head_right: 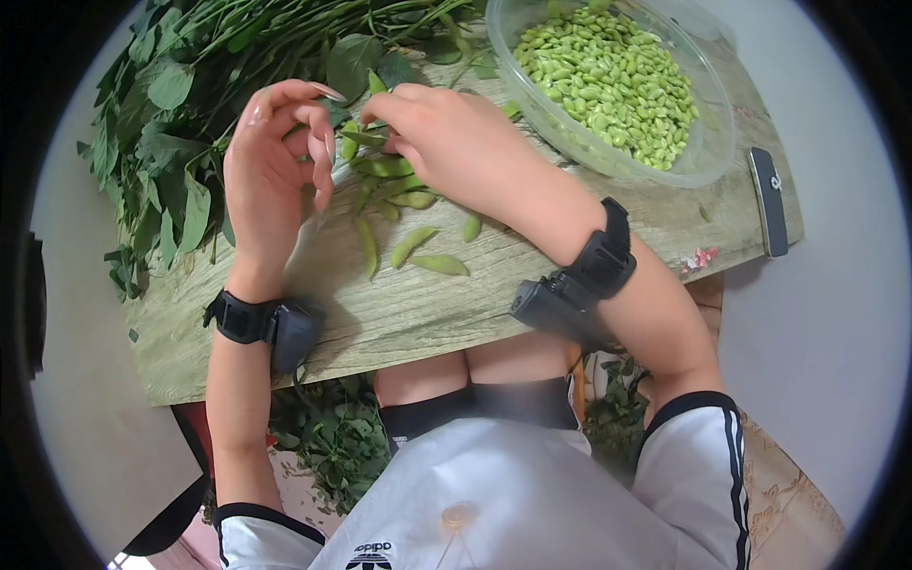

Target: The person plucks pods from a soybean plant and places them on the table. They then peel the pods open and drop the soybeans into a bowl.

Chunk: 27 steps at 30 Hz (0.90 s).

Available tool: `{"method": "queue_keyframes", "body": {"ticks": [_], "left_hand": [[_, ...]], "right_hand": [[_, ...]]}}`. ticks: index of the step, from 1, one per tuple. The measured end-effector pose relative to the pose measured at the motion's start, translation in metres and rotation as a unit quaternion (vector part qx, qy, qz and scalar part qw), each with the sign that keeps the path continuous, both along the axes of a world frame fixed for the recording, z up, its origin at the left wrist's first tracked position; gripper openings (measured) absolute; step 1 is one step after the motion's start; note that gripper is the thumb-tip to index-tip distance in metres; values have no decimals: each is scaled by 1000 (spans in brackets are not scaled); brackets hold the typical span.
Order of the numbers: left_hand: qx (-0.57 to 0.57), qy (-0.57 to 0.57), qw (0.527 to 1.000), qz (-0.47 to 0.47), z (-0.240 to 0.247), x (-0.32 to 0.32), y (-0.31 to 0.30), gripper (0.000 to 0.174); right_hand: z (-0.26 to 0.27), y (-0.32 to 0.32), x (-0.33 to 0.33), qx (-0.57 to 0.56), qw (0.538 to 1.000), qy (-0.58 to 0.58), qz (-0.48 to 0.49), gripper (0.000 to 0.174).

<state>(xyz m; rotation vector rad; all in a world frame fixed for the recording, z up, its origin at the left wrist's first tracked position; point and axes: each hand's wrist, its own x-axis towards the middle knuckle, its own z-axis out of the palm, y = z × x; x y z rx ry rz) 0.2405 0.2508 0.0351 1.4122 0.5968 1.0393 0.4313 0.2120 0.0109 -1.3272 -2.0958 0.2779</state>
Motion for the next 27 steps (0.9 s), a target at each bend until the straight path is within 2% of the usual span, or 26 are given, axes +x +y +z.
{"method": "queue_keyframes", "body": {"ticks": [1,3,4,5,6,7,8,10,11,13,14,16,17,19,22,23,24,26,27], "left_hand": [[0,-1,1000,-4,0,1,-1,40],[25,95,994,48,1,0,-3,34],[25,96,994,48,0,1,-1,34],[96,124,981,116,-3,2,2,34],[166,152,957,185,-3,3,3,37],[146,153,958,196,-1,4,0,34],[145,154,957,197,3,3,0,34],[97,222,963,116,6,-2,1,30],[95,223,963,116,5,-4,0,30],[55,161,985,8,4,-6,2,26],[56,161,985,8,2,-8,4,26],[10,56,997,-44,-1,-9,6,26],[10,57,997,-45,-1,-8,5,26],[-44,-11,999,-27,2,-3,-2,29],[-57,-48,996,-46,1,0,-4,32],[-46,-31,997,-60,1,1,-7,34],[-46,-30,997,-62,1,3,-9,34],[-32,10,997,-76,2,5,-13,34],[-31,17,997,-71,6,7,-14,35]], "right_hand": [[0,1,0,-4,1000,7,5,30],[8,-2,-1,-9,1000,29,-7,29],[13,-3,-2,-15,998,51,-15,28],[17,-4,-2,-16,998,51,-15,28],[21,-4,-1,6,995,100,-11,26],[24,-4,-1,28,988,150,-7,25],[26,-5,-1,27,988,151,-5,25],[29,-6,-1,41,976,208,41,23],[28,-7,-1,40,976,210,42,23],[27,-6,-1,57,976,201,57,25],[27,-6,-2,58,976,201,57,25],[27,-6,-3,12,958,282,50,30],[29,-7,-4,12,958,283,50,30],[34,-8,-5,-102,906,405,64,34],[25,-5,-8,-35,919,388,65,32],[22,-2,-5,9,938,336,79,25],[20,-3,-6,10,939,336,77,25],[17,-3,-13,-27,872,476,109,20],[18,-2,-12,-27,872,477,111,20]]}}
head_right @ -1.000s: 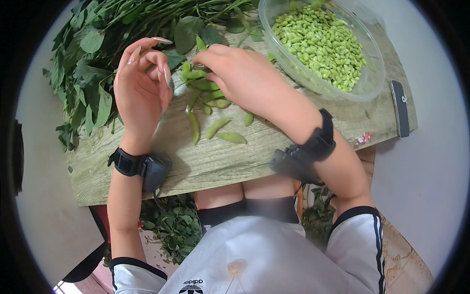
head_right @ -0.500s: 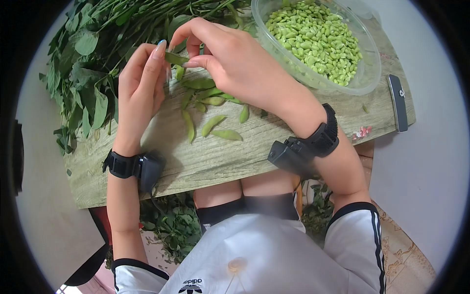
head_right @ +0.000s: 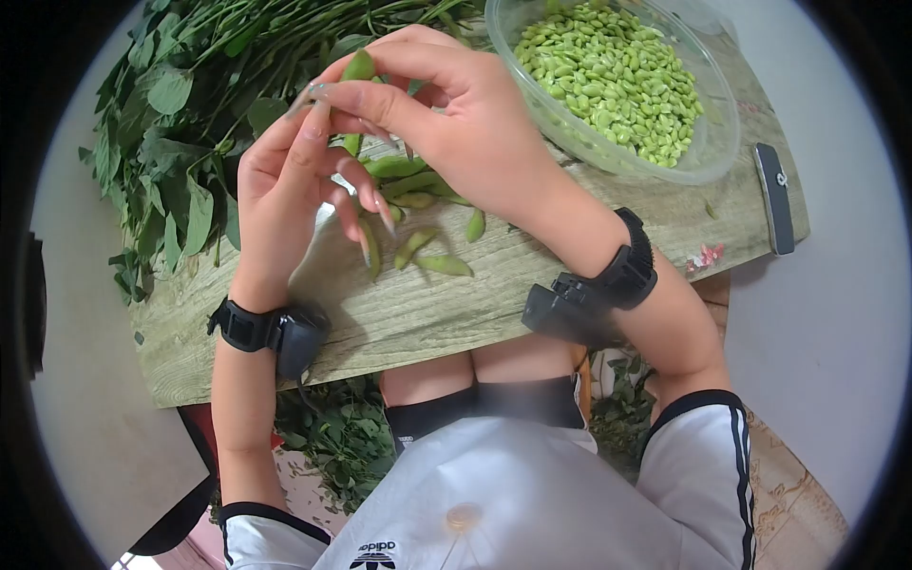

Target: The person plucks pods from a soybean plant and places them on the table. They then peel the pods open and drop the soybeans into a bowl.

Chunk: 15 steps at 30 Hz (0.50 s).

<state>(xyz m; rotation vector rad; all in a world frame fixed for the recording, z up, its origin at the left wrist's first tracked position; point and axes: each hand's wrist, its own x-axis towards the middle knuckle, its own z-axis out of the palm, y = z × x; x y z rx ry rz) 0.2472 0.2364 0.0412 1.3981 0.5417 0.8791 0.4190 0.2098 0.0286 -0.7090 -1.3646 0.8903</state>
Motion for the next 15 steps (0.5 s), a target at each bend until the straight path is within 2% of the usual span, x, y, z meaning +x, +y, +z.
{"method": "queue_keyframes", "body": {"ticks": [1,2,3,4,5,6,7,8,9,10,11,12,15], "left_hand": [[0,1,1000,1,-1,-4,2,35],[19,49,999,-2,-3,-9,5,34],[38,97,995,-6,-5,-11,7,35],[37,96,995,-5,-8,-11,8,35],[32,41,999,-11,-12,-10,8,36],[27,-14,999,-16,-13,-10,9,38],[27,-14,999,-14,-13,-10,8,38],[46,13,999,-5,-11,-10,8,40],[64,40,997,3,-8,-10,7,43],[64,40,997,3,-5,-9,5,43],[70,88,994,14,-2,-8,3,44],[76,135,988,26,-1,-7,2,45],[60,152,986,36,-2,-7,4,45]], "right_hand": [[2,0,2,41,997,-43,-45,19],[4,0,4,82,989,-86,-91,18],[8,-1,6,82,989,-86,-91,18],[13,-5,6,85,980,-145,-103,18],[15,-7,7,87,969,-203,-115,18],[14,-8,8,87,969,-204,-113,18],[11,-8,9,76,962,-235,-113,18],[9,-8,9,65,955,-265,-114,26],[9,-8,9,66,956,-264,-113,26],[9,-9,10,80,937,-315,-130,26],[9,-10,11,94,914,-365,-147,26],[10,-11,12,94,914,-365,-147,26],[11,-11,12,114,892,-410,-150,33]]}}
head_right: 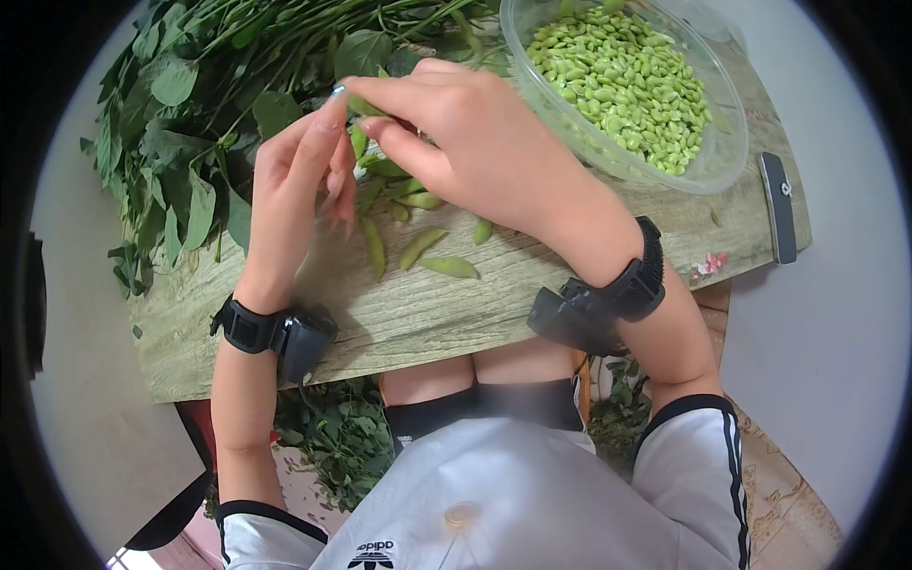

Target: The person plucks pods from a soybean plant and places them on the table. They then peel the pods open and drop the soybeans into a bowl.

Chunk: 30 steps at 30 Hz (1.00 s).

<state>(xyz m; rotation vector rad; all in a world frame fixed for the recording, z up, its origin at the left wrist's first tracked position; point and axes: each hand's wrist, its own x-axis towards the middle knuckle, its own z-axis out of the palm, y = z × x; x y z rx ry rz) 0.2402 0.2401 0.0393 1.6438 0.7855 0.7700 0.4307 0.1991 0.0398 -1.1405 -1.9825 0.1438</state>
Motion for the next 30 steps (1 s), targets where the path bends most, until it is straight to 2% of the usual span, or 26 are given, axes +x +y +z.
{"method": "queue_keyframes", "body": {"ticks": [2,6,12,17,24,26,30], "left_hand": [[-29,-12,999,-14,-3,2,-1,44],[-109,-76,991,-29,-6,4,-4,39],[-120,-57,990,-34,-7,-1,0,38],[-119,-57,991,-25,-5,3,-2,38],[-151,-67,986,-35,-1,0,-1,36],[-147,-66,986,-38,-1,0,-2,36],[-152,-67,985,-44,-1,-1,-2,36]], "right_hand": [[-2,1,-1,10,1000,6,20,42],[-2,1,-1,-12,999,11,31,43],[-4,6,-2,37,999,24,28,40],[0,5,3,79,997,7,13,21],[0,1,1,-6,1000,9,4,16],[-3,2,2,52,998,-27,-4,15],[0,1,3,73,996,-55,-9,16]]}}
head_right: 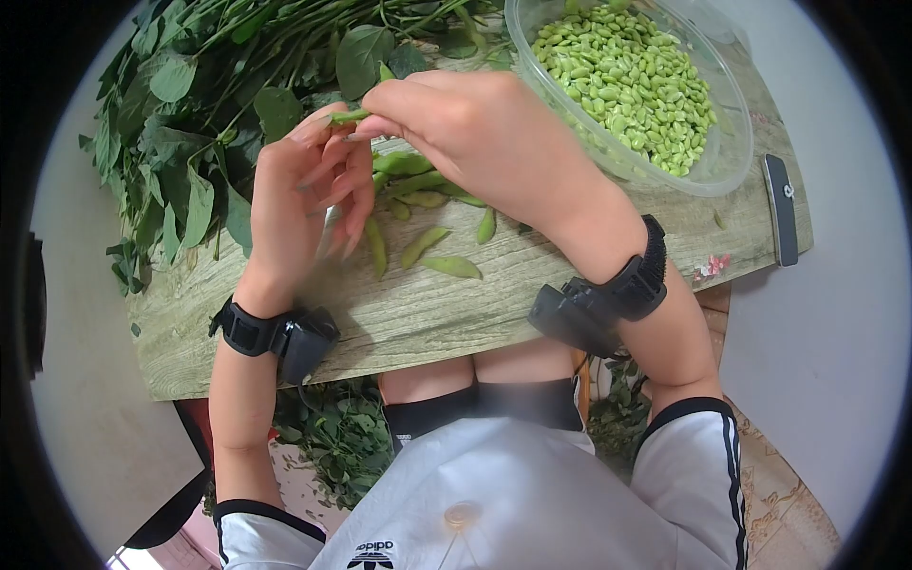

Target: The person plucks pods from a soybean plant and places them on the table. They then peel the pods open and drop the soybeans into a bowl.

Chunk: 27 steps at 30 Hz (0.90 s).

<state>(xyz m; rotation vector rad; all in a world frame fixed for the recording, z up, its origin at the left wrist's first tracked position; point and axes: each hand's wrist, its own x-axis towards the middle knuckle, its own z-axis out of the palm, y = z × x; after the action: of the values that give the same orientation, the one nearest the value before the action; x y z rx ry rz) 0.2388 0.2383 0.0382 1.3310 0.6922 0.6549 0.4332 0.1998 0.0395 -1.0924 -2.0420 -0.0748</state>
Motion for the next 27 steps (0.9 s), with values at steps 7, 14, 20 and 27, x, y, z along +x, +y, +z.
{"method": "queue_keyframes", "body": {"ticks": [7,14,20,27], "left_hand": [[14,0,1000,3,0,1,0,36],[27,-9,999,-23,-2,-5,4,37],[-66,-61,995,-54,0,-10,10,39],[-95,-115,986,-70,8,-6,3,29]], "right_hand": [[-5,1,0,17,1000,19,16,16],[-5,1,2,20,1000,-4,6,16],[-2,2,-2,-21,1000,11,-7,17],[1,2,-3,-17,999,36,-7,20]]}}
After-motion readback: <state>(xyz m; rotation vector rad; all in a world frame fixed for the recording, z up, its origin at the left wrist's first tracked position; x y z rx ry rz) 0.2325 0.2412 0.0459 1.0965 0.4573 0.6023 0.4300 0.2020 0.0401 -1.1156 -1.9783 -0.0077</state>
